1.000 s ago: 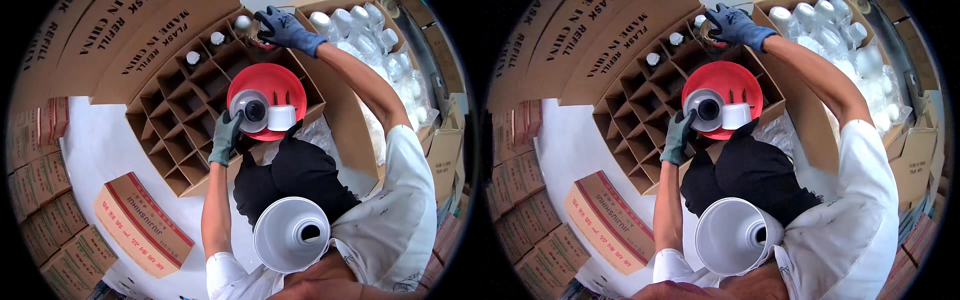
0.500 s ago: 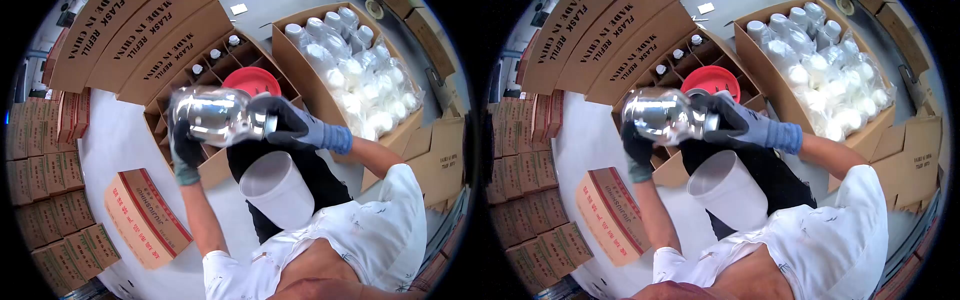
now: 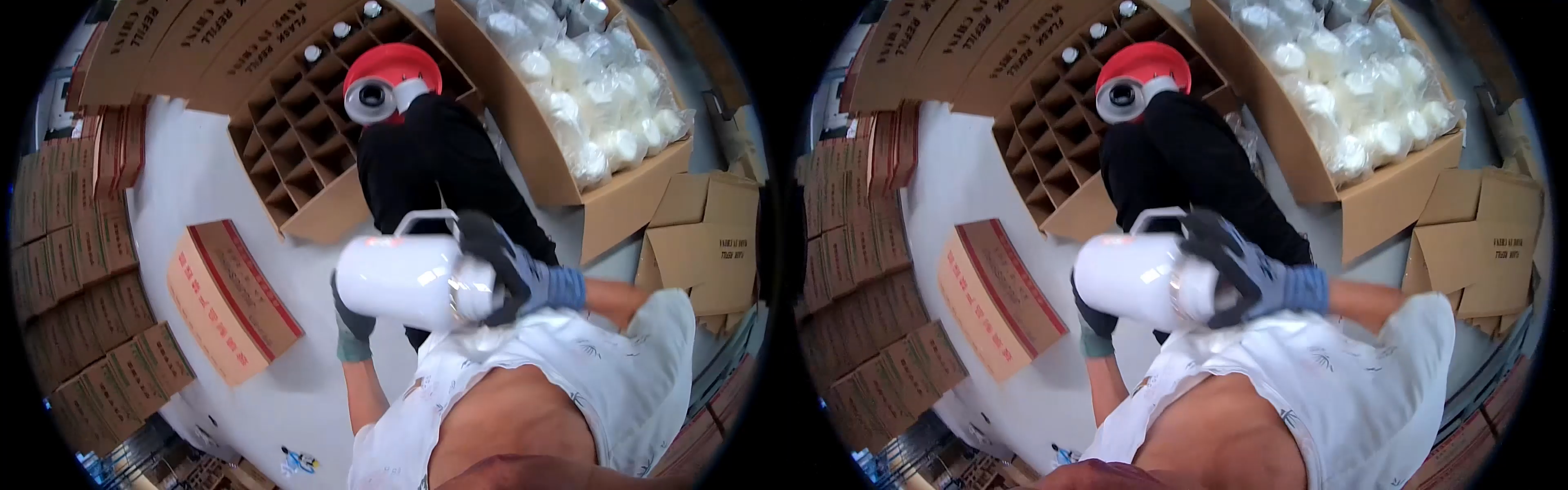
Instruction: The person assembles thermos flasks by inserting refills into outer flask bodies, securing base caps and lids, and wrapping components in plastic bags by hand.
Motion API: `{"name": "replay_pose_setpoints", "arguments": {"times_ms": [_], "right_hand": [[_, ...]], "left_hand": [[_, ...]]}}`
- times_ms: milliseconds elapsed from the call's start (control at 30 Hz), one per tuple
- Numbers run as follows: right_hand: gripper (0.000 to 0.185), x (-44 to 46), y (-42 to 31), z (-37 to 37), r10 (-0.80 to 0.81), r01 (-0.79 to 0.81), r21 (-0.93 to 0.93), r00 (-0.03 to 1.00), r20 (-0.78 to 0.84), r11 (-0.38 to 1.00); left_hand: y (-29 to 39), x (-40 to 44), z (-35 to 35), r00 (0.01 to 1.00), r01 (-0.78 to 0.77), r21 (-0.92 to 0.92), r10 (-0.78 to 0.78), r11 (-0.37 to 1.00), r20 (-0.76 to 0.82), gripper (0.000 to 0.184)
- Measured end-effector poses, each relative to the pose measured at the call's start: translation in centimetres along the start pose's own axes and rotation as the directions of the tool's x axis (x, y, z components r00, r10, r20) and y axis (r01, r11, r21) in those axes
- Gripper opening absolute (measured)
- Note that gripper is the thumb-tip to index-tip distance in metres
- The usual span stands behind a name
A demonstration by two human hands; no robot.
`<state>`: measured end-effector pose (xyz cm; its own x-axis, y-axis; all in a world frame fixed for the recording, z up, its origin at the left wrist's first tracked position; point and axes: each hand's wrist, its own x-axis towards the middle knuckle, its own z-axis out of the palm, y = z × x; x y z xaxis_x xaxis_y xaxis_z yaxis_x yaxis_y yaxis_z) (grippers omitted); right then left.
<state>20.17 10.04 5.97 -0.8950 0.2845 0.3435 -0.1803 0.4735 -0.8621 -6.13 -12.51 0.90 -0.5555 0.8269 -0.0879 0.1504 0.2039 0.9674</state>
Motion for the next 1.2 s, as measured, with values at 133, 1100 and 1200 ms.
{"name": "replay_pose_setpoints", "arguments": {"times_ms": [133, 1100, 1200], "right_hand": [[0.101, 9.5, -1.2, -2.8, -0.272, 0.278, 0.214, 0.961, -0.055, 0.937], [0.079, 14.4, -1.6, -4.0, -0.264, 0.292, 0.043, 0.911, -0.317, 0.955], [0.085, 11.5, 0.8, -3.4, -0.233, 0.274, 0.083, 0.916, -0.327, 0.958]], "left_hand": [[-4.6, 1.1, -3.4, 0.965, 0.013, 0.253, -0.079, 0.967, 0.251, 0.050], [-1.9, 8.2, 0.4, 0.935, 0.067, 0.036, -0.050, 0.997, -0.352, 0.047], [3.7, 12.6, -5.6, 0.956, -0.007, 0.130, 0.045, 0.992, -0.290, 0.044]]}}
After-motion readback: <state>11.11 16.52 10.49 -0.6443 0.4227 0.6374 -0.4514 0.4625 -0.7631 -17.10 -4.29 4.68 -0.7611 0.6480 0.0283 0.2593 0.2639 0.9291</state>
